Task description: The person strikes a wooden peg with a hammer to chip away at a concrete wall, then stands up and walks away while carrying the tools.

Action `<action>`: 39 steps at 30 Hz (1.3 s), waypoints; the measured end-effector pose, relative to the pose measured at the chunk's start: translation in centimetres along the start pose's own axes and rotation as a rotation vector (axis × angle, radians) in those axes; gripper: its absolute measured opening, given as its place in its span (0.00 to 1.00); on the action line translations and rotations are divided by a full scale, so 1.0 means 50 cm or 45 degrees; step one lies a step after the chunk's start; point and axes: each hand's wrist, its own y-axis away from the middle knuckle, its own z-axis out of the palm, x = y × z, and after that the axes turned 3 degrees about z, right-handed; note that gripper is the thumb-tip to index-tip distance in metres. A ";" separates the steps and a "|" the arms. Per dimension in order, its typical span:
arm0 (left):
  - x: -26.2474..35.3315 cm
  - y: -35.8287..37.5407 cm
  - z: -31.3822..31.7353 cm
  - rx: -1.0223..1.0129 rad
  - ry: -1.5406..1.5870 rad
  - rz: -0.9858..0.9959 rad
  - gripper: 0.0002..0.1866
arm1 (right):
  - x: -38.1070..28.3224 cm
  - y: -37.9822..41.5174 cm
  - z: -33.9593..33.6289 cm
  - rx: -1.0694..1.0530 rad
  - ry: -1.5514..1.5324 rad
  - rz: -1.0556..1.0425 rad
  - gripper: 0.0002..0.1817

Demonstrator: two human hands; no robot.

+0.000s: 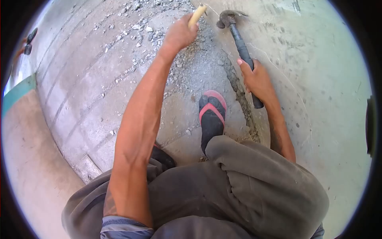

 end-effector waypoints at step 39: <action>-0.017 0.105 0.138 -0.308 -0.097 -0.442 0.26 | -0.183 -0.112 -0.003 0.368 0.666 -0.669 0.35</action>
